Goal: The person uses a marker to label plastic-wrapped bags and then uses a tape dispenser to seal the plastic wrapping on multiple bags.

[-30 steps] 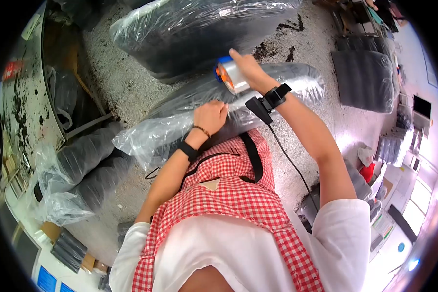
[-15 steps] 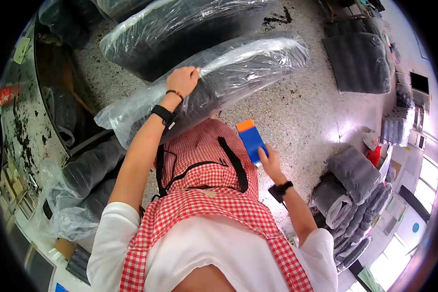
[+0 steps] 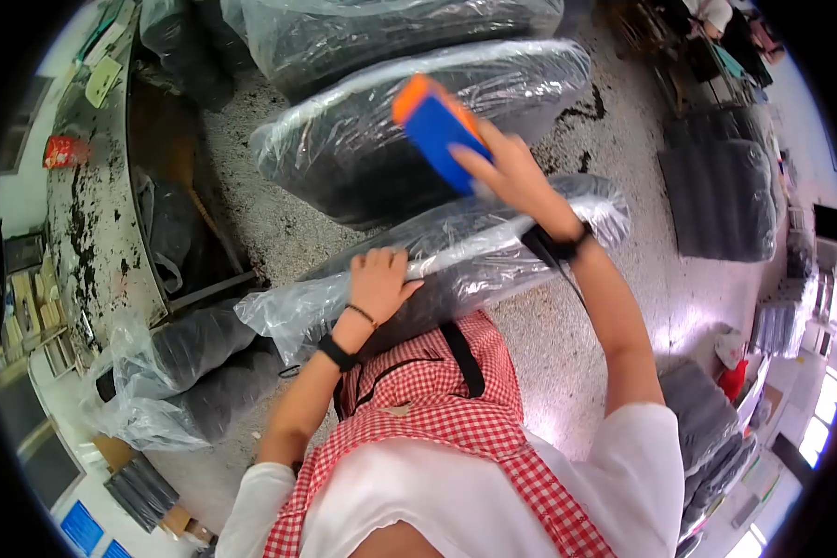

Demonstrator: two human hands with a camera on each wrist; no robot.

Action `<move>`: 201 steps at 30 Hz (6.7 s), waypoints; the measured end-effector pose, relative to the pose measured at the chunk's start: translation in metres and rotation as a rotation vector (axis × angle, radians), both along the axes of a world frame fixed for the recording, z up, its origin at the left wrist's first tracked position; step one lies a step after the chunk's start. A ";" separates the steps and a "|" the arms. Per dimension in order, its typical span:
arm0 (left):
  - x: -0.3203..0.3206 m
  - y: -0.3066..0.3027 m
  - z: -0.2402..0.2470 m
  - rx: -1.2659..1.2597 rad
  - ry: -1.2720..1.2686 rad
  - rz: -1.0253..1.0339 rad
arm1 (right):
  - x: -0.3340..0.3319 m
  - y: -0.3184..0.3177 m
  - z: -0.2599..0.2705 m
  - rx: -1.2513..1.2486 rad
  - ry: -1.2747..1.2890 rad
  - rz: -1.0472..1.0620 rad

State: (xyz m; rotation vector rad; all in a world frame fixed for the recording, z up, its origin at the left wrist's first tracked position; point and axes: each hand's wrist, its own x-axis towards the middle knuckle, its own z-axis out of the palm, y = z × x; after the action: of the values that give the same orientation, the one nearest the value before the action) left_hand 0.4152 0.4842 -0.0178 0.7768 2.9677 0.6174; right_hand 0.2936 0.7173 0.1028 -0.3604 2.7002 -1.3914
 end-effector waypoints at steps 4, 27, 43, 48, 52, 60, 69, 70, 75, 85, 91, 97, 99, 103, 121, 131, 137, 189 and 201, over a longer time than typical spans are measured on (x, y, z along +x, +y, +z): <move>-0.009 -0.055 0.015 -0.251 -0.077 0.174 | -0.158 -0.038 -0.098 0.606 0.348 -0.096; 0.003 -0.133 -0.045 0.757 -0.918 -0.056 | 0.101 -0.181 -0.081 0.394 0.716 0.343; 0.067 -0.105 -0.017 0.053 -0.251 0.126 | 0.130 -0.159 -0.108 0.259 -0.080 0.466; 0.054 -0.109 -0.021 0.078 -0.526 0.160 | 0.160 -0.157 -0.121 0.436 0.321 0.612; 0.070 -0.102 0.010 -0.156 -0.306 0.106 | 0.147 -0.152 -0.158 0.293 0.212 0.720; 0.084 -0.100 -0.024 0.057 -0.064 0.098 | -0.043 -0.156 -0.093 0.369 0.518 0.500; 0.088 -0.102 -0.023 0.153 -0.128 0.071 | -0.258 -0.148 -0.153 0.921 0.211 -0.169; 0.087 -0.102 -0.023 0.161 -0.145 0.087 | -0.250 -0.145 -0.154 0.903 0.301 -0.239; 0.090 -0.104 -0.024 0.292 -0.082 0.157 | -0.078 -0.119 -0.052 -0.512 -0.138 -0.150; 0.106 -0.106 -0.034 0.346 -0.151 0.121 | 0.106 -0.204 -0.101 -0.452 -0.666 -0.312; 0.075 -0.113 -0.034 0.284 -0.180 0.138 | 0.192 -0.188 -0.040 -0.316 -0.458 -0.393; 0.011 -0.132 -0.048 0.230 -0.193 0.181 | 0.393 -0.122 -0.031 0.026 -0.511 -0.402; 0.007 -0.132 -0.049 0.237 -0.176 0.173 | 0.419 -0.117 -0.059 0.134 -0.496 -0.404; 0.043 -0.121 -0.038 0.182 -0.205 0.140 | 0.376 -0.151 -0.162 0.230 -0.573 -0.456; 0.334 -0.046 -0.097 0.178 0.029 -0.352 | 0.467 0.193 -0.180 0.969 -0.823 -0.404; 0.533 -0.028 -0.194 -0.080 -0.222 -0.458 | 0.643 0.219 -0.330 0.827 -1.244 -0.259; 0.613 -0.031 -0.340 -0.495 -0.571 -0.341 | 0.732 0.199 -0.478 0.584 -1.213 -0.091; 0.438 0.075 -0.628 -0.043 -0.425 0.202 | 0.565 0.099 -0.725 0.716 0.143 0.116; 0.716 -0.195 -0.719 0.412 -0.724 1.739 | 0.790 0.458 -0.834 0.455 -0.595 -1.041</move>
State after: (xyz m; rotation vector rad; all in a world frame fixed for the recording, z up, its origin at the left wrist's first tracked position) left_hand 1.1311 0.2893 -0.7371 -1.8283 2.0265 1.0610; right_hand 1.0839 1.1751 -0.7309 1.3997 2.5361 -0.6863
